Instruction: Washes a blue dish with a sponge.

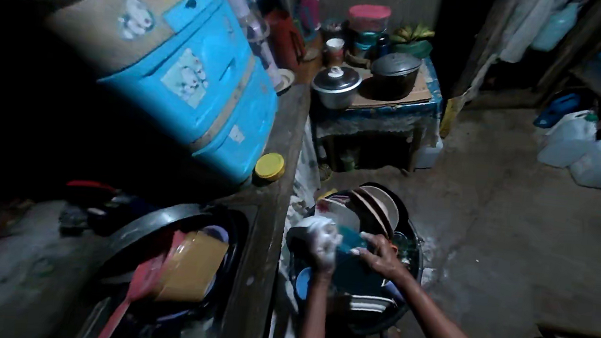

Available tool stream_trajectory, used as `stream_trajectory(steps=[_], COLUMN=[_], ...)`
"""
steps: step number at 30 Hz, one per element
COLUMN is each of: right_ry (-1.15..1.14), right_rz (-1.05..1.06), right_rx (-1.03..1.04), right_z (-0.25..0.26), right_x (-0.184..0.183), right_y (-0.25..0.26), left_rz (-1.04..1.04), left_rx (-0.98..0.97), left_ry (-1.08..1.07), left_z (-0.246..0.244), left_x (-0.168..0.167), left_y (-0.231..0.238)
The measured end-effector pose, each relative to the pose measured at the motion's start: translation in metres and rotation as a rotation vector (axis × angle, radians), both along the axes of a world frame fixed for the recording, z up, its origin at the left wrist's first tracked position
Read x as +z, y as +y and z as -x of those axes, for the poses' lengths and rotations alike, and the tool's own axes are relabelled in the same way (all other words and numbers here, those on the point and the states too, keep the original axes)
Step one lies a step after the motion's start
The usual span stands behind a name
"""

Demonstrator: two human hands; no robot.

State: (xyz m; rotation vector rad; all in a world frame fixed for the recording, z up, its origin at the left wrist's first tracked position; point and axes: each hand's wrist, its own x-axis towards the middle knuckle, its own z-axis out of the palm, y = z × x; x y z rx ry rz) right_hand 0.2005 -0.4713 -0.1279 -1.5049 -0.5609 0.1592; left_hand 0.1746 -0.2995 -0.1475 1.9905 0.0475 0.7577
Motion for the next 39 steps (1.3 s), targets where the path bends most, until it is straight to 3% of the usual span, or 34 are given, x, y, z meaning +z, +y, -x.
stream_trajectory(steps=[3, 4, 6, 7, 9, 11, 14, 16, 19, 20, 22, 24, 26, 31, 33, 36, 39], right_ry=[0.088, 0.163, 0.264, 0.265, 0.209, 0.202, 0.326, 0.376, 0.337, 0.329, 0.376, 0.528, 0.693, 0.969, 0.992, 0.922, 0.832], right_rz=[-0.102, -0.073, 0.043, 0.094, 0.106, 0.017, -0.161, -0.094, 0.088, 0.106, 0.007, -0.177, -0.312, -0.460, -0.409, -0.114, -0.078], right_rx=[-0.041, 0.034, 0.183, 0.218, 0.207, 0.131, 0.076, 0.189, 0.266, 0.237, 0.094, -0.132, -0.385, -0.696, -0.670, -0.489, -0.399], right_z=[0.007, 0.006, 0.001, -0.001, -0.002, -0.002, 0.002, -0.002, -0.008, -0.008, -0.006, -0.005, -0.008, -0.012, -0.013, -0.011, -0.007], right_x=[-0.001, 0.002, 0.010, 0.012, 0.016, 0.010, 0.006, 0.012, 0.017, 0.018, 0.010, 0.003, -0.003, -0.012, -0.011, -0.001, -0.011], right_y=[-0.003, -0.006, -0.012, -0.012, -0.011, -0.012, -0.014, -0.019, -0.018, -0.018, -0.015, -0.011, -0.007, 0.026, 0.032, 0.041, 0.054], left_rz=[0.226, 0.176, -0.121, -0.304, -0.473, -0.421, -0.131, -0.236, -0.506, -0.492, -0.251, 0.026, 0.092, -0.291, -0.429, -0.534, -0.513], left_rx=[0.078, 0.067, -0.015, -0.072, -0.179, -0.152, -0.034, -0.043, -0.265, -0.323, -0.336, -0.250, -0.116, 0.100, 0.014, -0.211, -0.246], left_ry=[-0.042, -0.031, -0.020, -0.045, -0.067, -0.061, 0.011, -0.047, -0.076, -0.046, 0.145, 0.283, 0.375, 0.341, 0.353, 0.374, 0.455], left_z=[-0.008, -0.007, -0.003, -0.003, -0.006, -0.012, -0.017, -0.016, -0.013, -0.016, -0.022, -0.024, -0.011, 0.033, 0.032, 0.015, -0.016], left_x=[-0.008, -0.003, 0.017, 0.023, 0.024, 0.013, 0.014, 0.022, 0.033, 0.031, 0.024, 0.013, 0.011, 0.012, 0.018, 0.019, 0.019], left_y=[0.012, 0.011, 0.000, -0.007, -0.016, -0.006, 0.007, 0.002, -0.015, -0.014, 0.002, 0.024, 0.027, -0.025, -0.032, -0.036, -0.018])
